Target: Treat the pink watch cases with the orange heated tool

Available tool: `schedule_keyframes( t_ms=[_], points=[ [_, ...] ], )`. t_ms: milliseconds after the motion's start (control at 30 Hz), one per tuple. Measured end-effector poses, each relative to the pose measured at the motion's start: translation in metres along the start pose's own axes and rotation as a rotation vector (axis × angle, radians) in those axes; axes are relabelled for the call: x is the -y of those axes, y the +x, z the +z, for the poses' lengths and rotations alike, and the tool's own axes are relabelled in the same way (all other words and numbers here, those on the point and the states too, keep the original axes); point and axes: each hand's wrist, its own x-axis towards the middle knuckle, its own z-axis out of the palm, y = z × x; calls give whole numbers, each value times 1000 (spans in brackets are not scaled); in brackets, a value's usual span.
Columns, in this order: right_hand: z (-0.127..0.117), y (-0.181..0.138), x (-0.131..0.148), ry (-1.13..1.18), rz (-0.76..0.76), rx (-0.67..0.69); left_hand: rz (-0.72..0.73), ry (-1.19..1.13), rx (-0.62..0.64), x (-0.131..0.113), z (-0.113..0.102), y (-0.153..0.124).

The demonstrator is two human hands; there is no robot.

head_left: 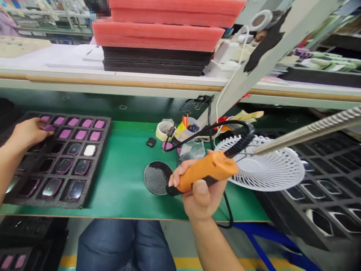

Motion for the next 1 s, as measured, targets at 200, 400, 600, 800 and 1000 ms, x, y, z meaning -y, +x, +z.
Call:
schedule_keyframes(
  t_ms=[200,400,600,800,1000],
  points=[
    [3,-6,-15,-25,-30,-35,185,-127,-149,-90,-2,-138],
    [8,-10,-19,-65,-5,-40,532,-632,288,-218,54,-303],
    [8,-13,-17,-96,44,-82,552,-509,157,-236,83,-323],
    [8,-14,-16,-67,83,-86,583,-489,130,-235,85,-323],
    [7,-17,-16,-38,106,-103,572,-493,121,-243,86,-324]
  ],
)
